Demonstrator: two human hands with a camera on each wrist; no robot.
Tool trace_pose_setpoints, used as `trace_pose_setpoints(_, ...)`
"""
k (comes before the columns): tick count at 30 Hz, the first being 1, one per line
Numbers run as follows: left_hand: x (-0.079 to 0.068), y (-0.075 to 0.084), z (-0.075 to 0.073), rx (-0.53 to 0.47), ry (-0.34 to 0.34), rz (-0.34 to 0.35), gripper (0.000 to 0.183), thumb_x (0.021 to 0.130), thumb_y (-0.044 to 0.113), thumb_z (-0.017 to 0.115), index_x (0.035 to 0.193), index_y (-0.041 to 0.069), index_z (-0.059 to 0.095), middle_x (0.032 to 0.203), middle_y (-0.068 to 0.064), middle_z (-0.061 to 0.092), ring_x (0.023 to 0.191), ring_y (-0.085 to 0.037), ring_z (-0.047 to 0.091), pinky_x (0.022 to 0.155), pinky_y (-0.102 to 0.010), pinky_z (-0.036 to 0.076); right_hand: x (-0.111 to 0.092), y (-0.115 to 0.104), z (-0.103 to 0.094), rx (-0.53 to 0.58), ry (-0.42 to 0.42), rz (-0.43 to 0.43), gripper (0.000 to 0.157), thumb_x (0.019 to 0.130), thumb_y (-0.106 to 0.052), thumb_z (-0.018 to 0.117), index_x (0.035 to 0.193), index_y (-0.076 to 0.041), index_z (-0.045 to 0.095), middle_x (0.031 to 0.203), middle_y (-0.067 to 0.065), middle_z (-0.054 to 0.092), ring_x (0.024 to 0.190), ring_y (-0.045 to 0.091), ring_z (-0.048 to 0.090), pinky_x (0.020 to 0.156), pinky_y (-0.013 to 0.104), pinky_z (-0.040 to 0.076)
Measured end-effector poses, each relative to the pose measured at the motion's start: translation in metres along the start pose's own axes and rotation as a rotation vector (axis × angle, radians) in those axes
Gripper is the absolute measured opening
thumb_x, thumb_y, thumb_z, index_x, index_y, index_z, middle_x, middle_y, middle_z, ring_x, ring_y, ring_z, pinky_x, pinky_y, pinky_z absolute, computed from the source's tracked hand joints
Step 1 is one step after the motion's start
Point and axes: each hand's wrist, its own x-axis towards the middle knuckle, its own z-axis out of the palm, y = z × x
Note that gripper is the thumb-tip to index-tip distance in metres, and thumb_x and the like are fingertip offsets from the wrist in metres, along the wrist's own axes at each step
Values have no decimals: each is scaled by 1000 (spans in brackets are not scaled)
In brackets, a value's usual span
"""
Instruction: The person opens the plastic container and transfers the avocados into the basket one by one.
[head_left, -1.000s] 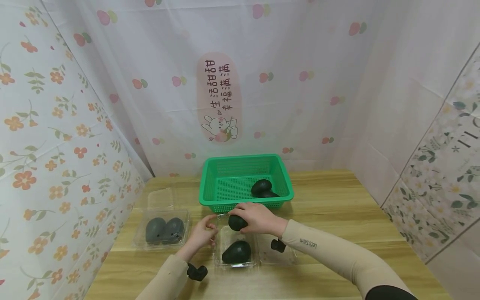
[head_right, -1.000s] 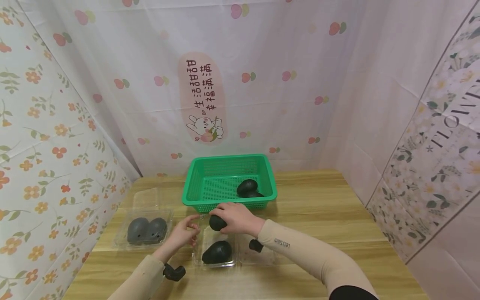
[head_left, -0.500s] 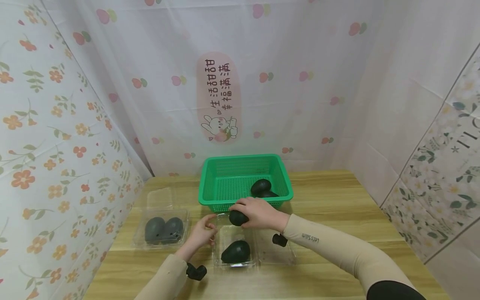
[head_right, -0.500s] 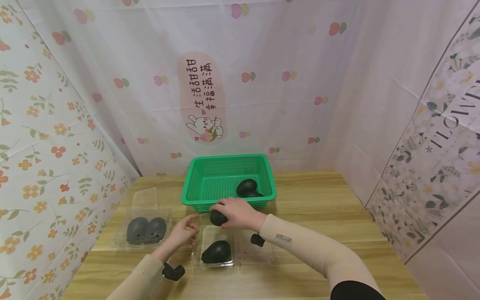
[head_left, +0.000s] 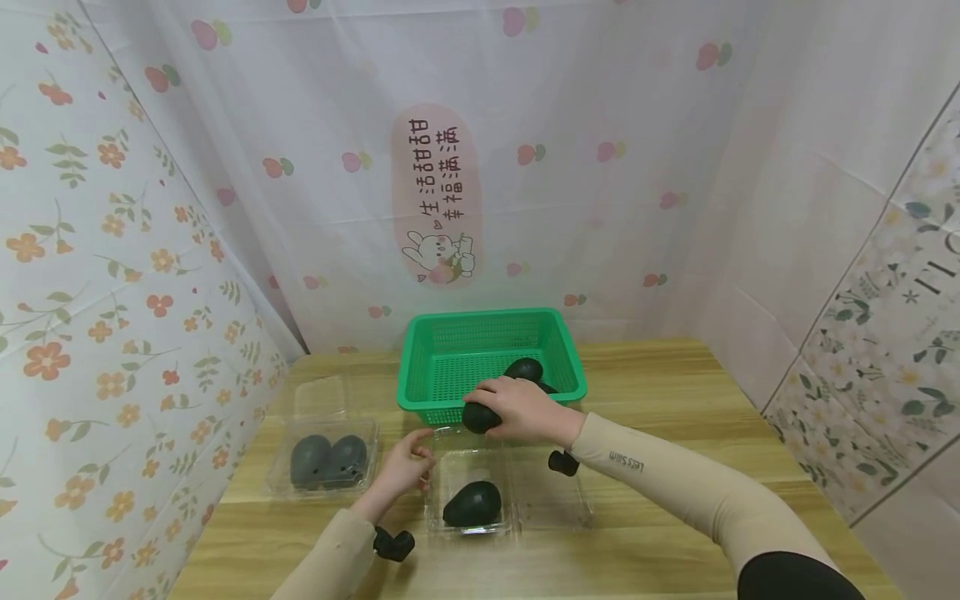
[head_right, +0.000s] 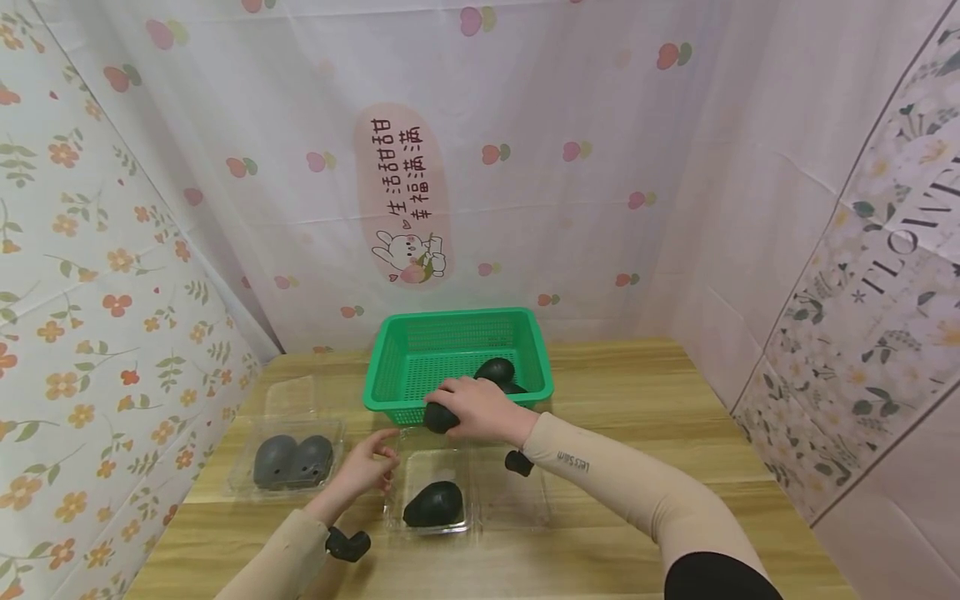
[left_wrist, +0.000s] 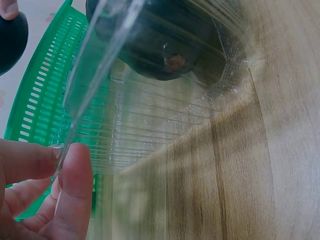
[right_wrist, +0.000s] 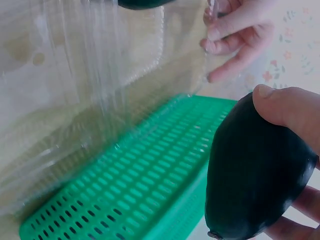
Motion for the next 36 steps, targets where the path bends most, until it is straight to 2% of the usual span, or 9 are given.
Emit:
trace_pose_setpoints(15,0,0,0,1,0,6,54,88,-10,57,140,-6,41,90,-13,53,59,-18,52,47,-33,51,11,22,-26,-8,42,23,63,77,-28,83,133,-18,57,124,6,59,106,26,59,83,41,53)
trace_pose_setpoints(23,0,-2,-2,1,-12,4,54,89,-9,57,141,-7,40,89,-13,53,59,-18,53,47,-34,52,11,27,-28,22,7,68,64,79,-29,82,136,-19,55,127,7,57,107,27,59,82,41,53)
trace_pose_setpoints(36,5,-8,0,8,10,6,54,89,-10,57,140,-8,40,90,-13,53,59,-18,51,47,-34,52,15,41,-26,5,12,91,64,79,-31,82,136,-17,56,126,8,57,106,28,59,80,40,54)
